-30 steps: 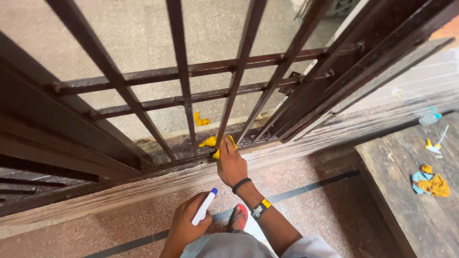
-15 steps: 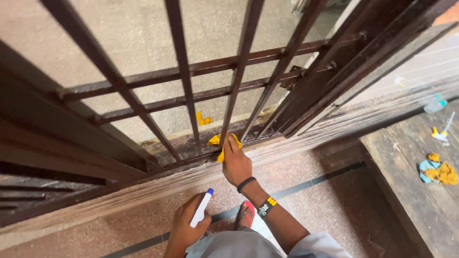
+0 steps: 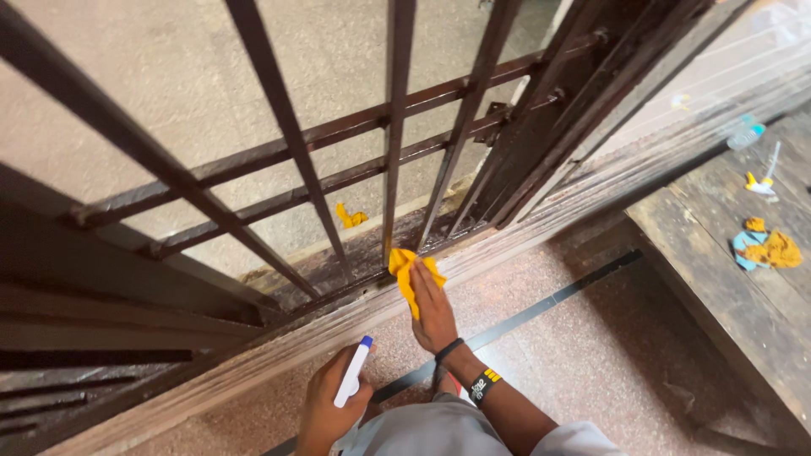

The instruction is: The person cleans a metal gate grill by spraying it with a cleaning liquid and wiping the bars with a cloth.

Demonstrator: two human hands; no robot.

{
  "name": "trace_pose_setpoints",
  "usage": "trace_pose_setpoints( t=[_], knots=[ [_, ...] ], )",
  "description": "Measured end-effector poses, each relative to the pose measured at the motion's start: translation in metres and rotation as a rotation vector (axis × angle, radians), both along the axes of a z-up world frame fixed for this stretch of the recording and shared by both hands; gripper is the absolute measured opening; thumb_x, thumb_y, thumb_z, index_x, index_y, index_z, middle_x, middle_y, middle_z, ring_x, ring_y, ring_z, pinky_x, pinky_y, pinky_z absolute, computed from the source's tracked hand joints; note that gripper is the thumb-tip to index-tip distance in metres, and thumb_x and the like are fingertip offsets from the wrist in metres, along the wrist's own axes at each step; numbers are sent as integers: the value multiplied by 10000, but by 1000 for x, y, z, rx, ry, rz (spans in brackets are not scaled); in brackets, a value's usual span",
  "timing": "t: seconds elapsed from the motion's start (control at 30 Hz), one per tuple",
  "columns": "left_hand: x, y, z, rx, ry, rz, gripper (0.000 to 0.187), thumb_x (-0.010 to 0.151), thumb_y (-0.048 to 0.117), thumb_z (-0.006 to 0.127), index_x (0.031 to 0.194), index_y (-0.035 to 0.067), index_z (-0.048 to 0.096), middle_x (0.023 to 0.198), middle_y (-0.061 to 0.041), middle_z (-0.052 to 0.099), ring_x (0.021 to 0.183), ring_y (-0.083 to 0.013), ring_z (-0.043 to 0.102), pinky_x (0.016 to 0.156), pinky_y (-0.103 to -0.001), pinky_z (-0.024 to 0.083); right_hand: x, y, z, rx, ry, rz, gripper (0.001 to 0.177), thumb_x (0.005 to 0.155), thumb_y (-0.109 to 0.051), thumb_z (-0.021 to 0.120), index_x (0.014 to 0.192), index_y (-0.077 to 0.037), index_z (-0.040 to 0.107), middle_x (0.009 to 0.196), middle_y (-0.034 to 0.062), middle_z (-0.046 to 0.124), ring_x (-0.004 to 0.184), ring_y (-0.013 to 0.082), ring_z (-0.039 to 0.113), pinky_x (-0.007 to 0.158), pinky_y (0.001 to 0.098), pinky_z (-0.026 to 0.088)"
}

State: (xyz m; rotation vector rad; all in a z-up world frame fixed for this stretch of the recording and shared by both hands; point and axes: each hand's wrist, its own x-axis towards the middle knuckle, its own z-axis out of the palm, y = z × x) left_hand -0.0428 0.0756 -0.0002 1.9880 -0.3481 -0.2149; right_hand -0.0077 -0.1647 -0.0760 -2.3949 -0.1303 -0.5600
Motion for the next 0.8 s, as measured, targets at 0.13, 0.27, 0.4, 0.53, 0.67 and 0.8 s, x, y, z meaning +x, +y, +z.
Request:
trace_pose_setpoints(
  t=[0.13,0.27,0.4,0.53,0.67,0.8],
  knots=[
    [6,3,-5,30,45,0,566,668,59,696,1221,174,681,708,-99,717,612,-293,718,588,-380,571,16,-32,-6,-331,137,-169,562,838,-195,688,1309,52,509,1521,287,405,1334,480,446,1121,609,262],
    [9,0,-1,-44,60,-47,544,692,45,669,1221,172,677,685,-87,717,592,-257,731,579,-369,579,33,-57,0,-394,213,-303,618,896,-336,665,1353,50,509,1484,268,450,1285,471,474,1155,575,290],
    [9,-8,1,-8,137,-50,548,697,33,646,1223,183,684,666,-89,710,574,-245,735,571,-365,575,35,-61,7,-421,234,-296,594,966,-438,594,1327,28,520,1443,264,481,1303,460,477,1188,566,256],
    [8,-14,-3,-4,140,-58,536,709,32,634,1222,181,686,674,-90,706,566,-253,724,562,-359,568,37,-55,15,-423,234,-255,571,975,-465,562,1331,-20,534,1372,257,515,1271,453,497,1182,563,249],
    [7,-16,0,-39,8,-71,526,714,23,631,1219,157,692,717,-98,699,608,-243,715,589,-354,575,39,-48,20,-411,244,-252,522,967,-459,558,1297,-54,557,1333,239,533,1241,443,509,1185,570,244],
    [7,-9,5,13,167,-54,522,705,21,652,1209,151,702,730,-91,731,620,-230,739,588,-351,575,40,-41,21,-372,241,-228,511,976,-460,558,1270,-43,567,1303,214,550,1250,422,520,1190,569,247]
  ],
)
